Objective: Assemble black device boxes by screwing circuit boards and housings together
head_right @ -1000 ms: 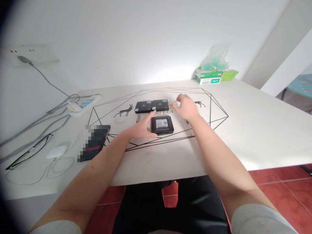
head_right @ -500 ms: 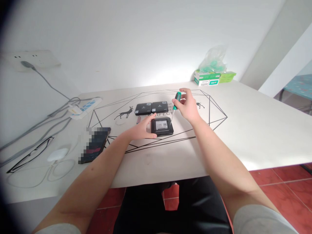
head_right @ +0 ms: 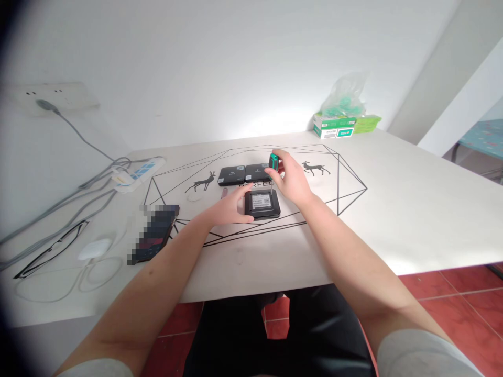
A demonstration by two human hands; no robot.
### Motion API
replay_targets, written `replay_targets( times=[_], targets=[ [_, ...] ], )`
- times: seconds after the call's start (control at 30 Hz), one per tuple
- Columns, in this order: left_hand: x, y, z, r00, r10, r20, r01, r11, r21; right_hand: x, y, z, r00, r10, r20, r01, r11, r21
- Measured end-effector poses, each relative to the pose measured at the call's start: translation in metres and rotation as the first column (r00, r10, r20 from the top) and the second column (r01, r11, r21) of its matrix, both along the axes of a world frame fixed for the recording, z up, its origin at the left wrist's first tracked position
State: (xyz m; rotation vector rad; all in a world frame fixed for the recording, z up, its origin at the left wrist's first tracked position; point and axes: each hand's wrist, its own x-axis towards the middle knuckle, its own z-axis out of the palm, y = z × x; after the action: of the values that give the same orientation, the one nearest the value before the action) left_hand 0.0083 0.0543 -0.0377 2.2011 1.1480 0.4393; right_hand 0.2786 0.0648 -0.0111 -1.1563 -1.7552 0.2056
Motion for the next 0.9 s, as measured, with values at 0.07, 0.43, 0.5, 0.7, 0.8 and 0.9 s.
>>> replay_targets(
  times=[0.07,0.43,0.5,0.7,0.8,0.9],
  targets=[
    [0.001,0.000,0.000,1.000,-0.004,-0.002,0.004,1.000,0.005,-0.001,0.000,0.001,1.000,0.005,0.005,-0.005,1.000,-0.010],
    [0.005,-0.005,0.008,0.999,0.003,-0.051,-0.001,0.999,0.037,-0.007,-0.003,-0.002,0.984,0.136,-0.118,-0.146,0.986,-0.080],
    [0.006,-0.006,0.009,0.998,0.007,-0.063,-0.003,0.998,0.055,-0.008,0.001,-0.004,0.976,0.173,-0.133,-0.176,0.984,-0.011],
    [0.007,-0.006,0.010,0.998,0.011,-0.055,-0.008,0.998,0.060,-0.012,0.014,-0.009,0.981,0.130,-0.147,-0.091,0.965,0.245],
    [0.006,-0.004,0.009,1.000,0.002,-0.016,-0.001,0.998,0.065,-0.012,0.014,-0.011,0.968,0.168,-0.185,-0.125,0.966,0.224],
    [0.005,-0.003,0.008,1.000,0.003,-0.013,-0.003,0.998,0.062,-0.011,0.012,-0.012,0.935,0.238,-0.264,-0.197,0.965,0.174]
  ],
)
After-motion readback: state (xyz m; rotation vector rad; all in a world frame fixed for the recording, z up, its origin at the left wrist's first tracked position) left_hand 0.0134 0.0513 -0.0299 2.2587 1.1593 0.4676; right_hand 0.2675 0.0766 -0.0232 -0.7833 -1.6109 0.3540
